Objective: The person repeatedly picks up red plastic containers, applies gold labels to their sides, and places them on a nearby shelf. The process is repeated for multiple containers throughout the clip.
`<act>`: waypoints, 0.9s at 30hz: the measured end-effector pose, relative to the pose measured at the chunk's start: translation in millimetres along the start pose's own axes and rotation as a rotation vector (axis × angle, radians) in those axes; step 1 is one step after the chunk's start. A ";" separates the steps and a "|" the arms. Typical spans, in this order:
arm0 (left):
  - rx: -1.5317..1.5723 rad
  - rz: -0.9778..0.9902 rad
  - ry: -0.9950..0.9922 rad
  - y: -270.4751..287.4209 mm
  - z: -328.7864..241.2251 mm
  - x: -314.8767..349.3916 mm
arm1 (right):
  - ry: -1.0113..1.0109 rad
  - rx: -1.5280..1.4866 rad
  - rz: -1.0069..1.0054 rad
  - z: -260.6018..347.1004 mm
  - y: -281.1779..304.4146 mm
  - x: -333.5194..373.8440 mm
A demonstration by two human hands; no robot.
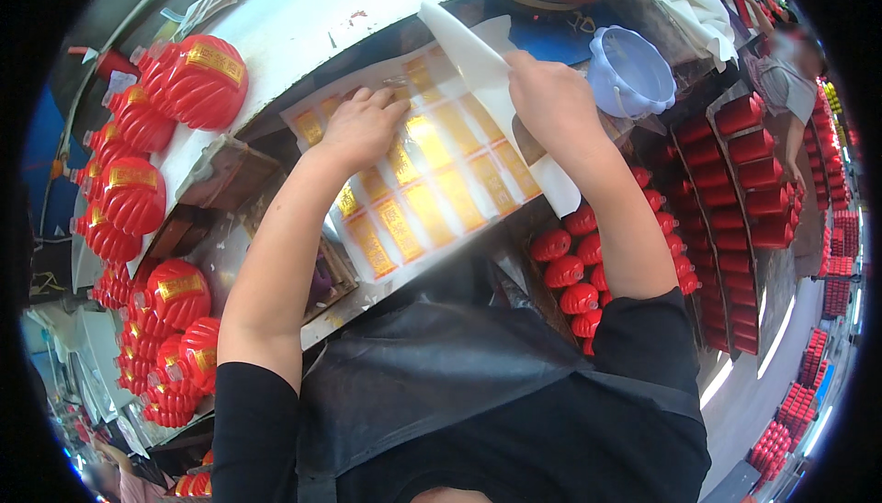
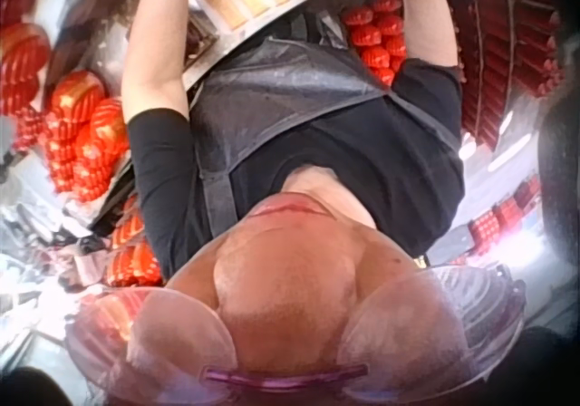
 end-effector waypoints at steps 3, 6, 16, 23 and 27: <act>0.025 0.039 0.025 -1.5 2.1 0.6 | -0.035 0.011 -0.046 -7.1 15.4 6.2; 0.020 0.062 0.030 0.7 1.2 0.6 | -0.090 0.067 -0.085 -21.5 34.0 9.6; 0.146 -0.069 0.033 19.5 -14.0 2.4 | -0.095 -0.013 -0.120 -47.7 49.1 10.9; 0.500 -0.111 0.121 30.7 -20.2 -18.6 | -0.189 -0.120 -0.081 -63.0 47.4 13.8; 0.880 -0.079 0.235 32.7 -28.9 -42.4 | -0.161 -0.150 -0.057 -62.0 48.3 15.6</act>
Point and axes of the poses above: each hand's wrist, its own x-axis away from the middle knuckle, its own y-axis out of the back of the hand, z = x × y, the point moved 6 cm from there along -x, towards the middle knuckle, and after that the axes turned 7 degrees about -x, right-handed, at the moved point
